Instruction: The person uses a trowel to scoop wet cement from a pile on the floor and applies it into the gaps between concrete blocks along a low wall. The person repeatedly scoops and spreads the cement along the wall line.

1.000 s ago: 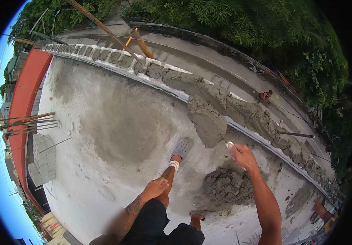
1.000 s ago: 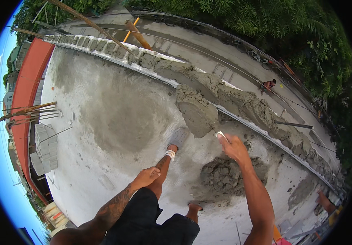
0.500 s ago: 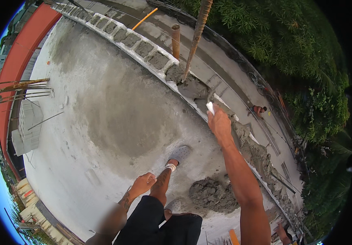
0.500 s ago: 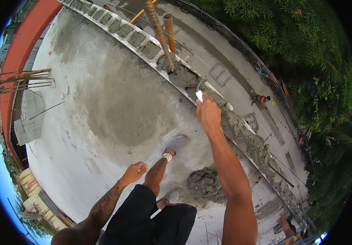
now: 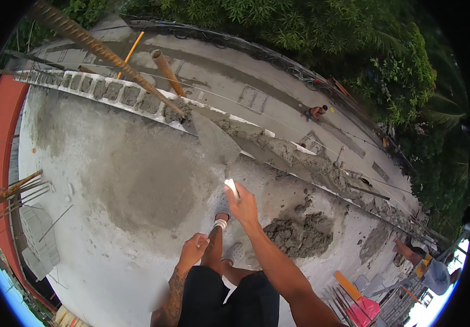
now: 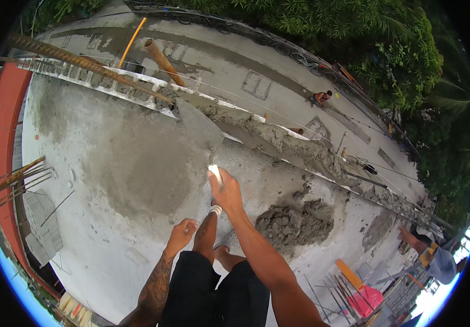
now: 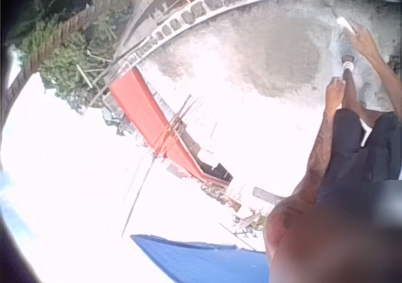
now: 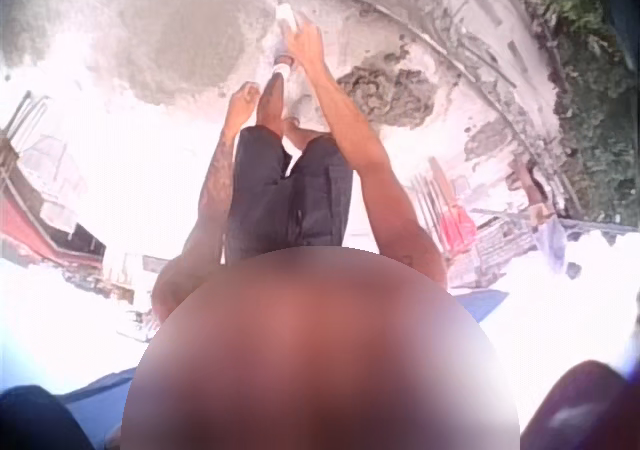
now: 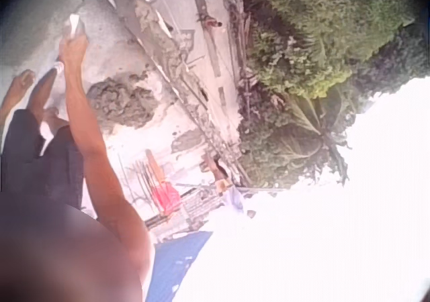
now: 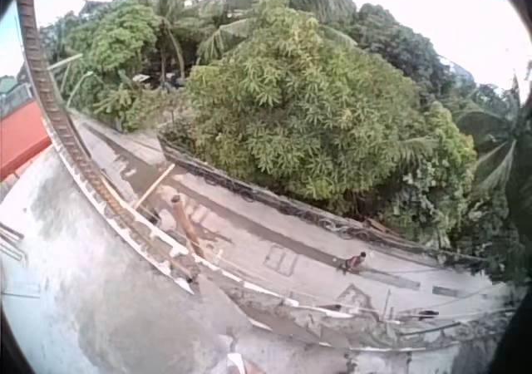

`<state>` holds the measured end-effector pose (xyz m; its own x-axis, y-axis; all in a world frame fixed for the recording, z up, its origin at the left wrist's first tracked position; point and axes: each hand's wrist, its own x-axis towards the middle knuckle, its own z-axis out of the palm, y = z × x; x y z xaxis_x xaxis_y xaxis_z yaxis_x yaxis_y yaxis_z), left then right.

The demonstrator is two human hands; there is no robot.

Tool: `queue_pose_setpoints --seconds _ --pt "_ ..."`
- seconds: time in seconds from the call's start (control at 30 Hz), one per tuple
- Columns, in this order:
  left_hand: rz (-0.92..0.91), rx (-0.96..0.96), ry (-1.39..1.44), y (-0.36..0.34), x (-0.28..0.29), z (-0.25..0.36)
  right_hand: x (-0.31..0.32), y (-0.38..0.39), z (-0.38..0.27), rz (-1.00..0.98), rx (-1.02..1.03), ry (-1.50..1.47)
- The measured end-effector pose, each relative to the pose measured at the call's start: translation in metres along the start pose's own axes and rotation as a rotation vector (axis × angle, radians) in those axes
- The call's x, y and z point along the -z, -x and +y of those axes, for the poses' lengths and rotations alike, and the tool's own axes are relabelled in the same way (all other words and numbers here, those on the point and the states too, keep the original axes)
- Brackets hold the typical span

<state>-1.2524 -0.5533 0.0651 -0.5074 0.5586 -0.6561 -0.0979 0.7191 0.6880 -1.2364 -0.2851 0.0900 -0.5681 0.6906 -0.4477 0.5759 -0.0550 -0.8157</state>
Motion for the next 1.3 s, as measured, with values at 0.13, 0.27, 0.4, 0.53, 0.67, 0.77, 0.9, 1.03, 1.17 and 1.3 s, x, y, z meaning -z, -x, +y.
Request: queue_pose_setpoints --seconds 0.13,0.27,0.4,0.53,0.67,0.77,0.9,1.03,1.17,1.3 --pt "-0.124 -0.034 0.004 -0.005 -0.017 0.027 -0.008 -0.012 0.042 0.032 -0.221 0.002" --pt "-0.249 -0.021 -0.238 -0.006 -0.033 0.031 0.056 0.054 0.072 0.043 -0.31 -0.107" --pt "-0.426 -0.092 -0.39 0.003 -0.082 0.03 0.123 0.201 0.163 0.25 -0.331 -0.239" --pt "-0.627 -0.199 -0.535 0.029 -0.171 0.029 0.14 0.355 0.318 0.582 -0.633 -0.354" --pt "-0.825 -0.284 -0.65 0.076 -0.257 -0.003 0.14 0.471 0.467 0.964 -1.369 -0.845" --pt "-0.926 -0.255 -0.742 0.115 -0.295 -0.033 0.148 0.528 0.526 1.213 -1.183 -0.801" --pt "-1.165 -0.257 -0.898 0.149 -0.318 -0.049 0.179 0.567 0.538 1.169 -1.076 -0.231" --pt "-1.361 -0.432 -1.036 0.156 -0.335 -0.024 0.203 0.601 0.514 0.862 -1.367 -0.094" --pt "-1.367 -0.429 -1.033 0.138 -0.364 0.008 0.225 0.64 0.518 0.856 -1.432 -0.328" --pt "-1.181 -0.279 -1.2 0.118 -0.42 0.006 0.298 0.643 0.592 0.832 -1.296 -0.144"
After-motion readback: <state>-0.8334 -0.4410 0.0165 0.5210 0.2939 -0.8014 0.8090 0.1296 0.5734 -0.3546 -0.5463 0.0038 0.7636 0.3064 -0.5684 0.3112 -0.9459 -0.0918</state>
